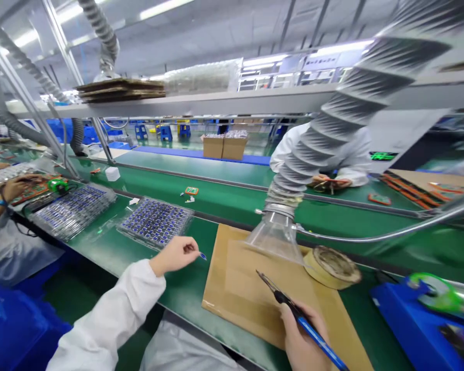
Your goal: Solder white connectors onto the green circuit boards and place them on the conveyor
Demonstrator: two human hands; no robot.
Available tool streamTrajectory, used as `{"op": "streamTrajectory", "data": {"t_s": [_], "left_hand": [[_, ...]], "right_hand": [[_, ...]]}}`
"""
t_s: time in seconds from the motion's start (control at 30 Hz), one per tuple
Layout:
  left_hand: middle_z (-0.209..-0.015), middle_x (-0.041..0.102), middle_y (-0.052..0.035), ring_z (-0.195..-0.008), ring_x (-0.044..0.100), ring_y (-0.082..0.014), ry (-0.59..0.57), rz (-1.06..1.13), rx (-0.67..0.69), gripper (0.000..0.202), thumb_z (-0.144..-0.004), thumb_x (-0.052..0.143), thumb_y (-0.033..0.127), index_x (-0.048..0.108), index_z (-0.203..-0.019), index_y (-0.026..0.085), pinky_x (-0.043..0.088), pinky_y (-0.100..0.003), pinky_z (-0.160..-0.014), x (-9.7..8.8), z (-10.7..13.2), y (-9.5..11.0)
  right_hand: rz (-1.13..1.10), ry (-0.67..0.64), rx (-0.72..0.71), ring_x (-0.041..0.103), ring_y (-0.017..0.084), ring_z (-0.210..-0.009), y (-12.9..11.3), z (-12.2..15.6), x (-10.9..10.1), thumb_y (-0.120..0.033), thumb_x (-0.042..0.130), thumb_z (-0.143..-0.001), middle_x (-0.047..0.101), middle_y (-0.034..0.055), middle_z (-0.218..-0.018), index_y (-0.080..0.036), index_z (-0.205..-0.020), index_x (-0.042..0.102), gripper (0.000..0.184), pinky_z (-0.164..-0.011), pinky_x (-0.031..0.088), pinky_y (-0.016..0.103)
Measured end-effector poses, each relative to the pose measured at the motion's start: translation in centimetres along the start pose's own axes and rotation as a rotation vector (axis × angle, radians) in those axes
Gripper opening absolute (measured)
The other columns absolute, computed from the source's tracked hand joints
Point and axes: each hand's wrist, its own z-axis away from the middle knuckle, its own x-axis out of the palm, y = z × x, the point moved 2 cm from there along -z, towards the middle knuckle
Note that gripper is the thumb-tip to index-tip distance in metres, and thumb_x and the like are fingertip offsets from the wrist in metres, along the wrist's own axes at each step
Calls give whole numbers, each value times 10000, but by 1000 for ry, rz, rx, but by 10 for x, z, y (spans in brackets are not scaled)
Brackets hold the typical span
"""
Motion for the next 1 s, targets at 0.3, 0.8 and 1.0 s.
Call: {"op": "streamTrajectory", "data": {"t_s": [0.3, 0.8, 1.0], "left_hand": [[-706, 714, -63, -619, 620, -143, -330, 923, -312, 604, -455, 947, 598, 611, -678, 148, 495, -302, -666, 160, -26, 37], [-806, 774, -76, -713, 657, -167, -441, 554, -229, 312, -719, 775, 418, 814, -842, 134, 504, -257, -669, 178, -17, 39], [-781, 774, -71, -702, 651, -174, -390, 314, -90, 229, -791, 713, 365, 805, -797, 155, 480, -270, -674, 150, -23, 43]], "right_hand": [[-78, -34, 103, 758, 294, -836, 11, -1, 1, -662, 748, -755, 790, 97, -909, -169, -1026, 736, 562, -793, 596, 388], [-212, -96, 164, 785, 291, -840, 9, 2, 13, -517, 892, -649, 804, 98, -897, -176, -1030, 713, 541, -832, 641, 391], [-142, -87, 145, 779, 278, -805, 11, 7, 6, -526, 870, -684, 799, 88, -878, -181, -1025, 729, 505, -765, 640, 350]]}}
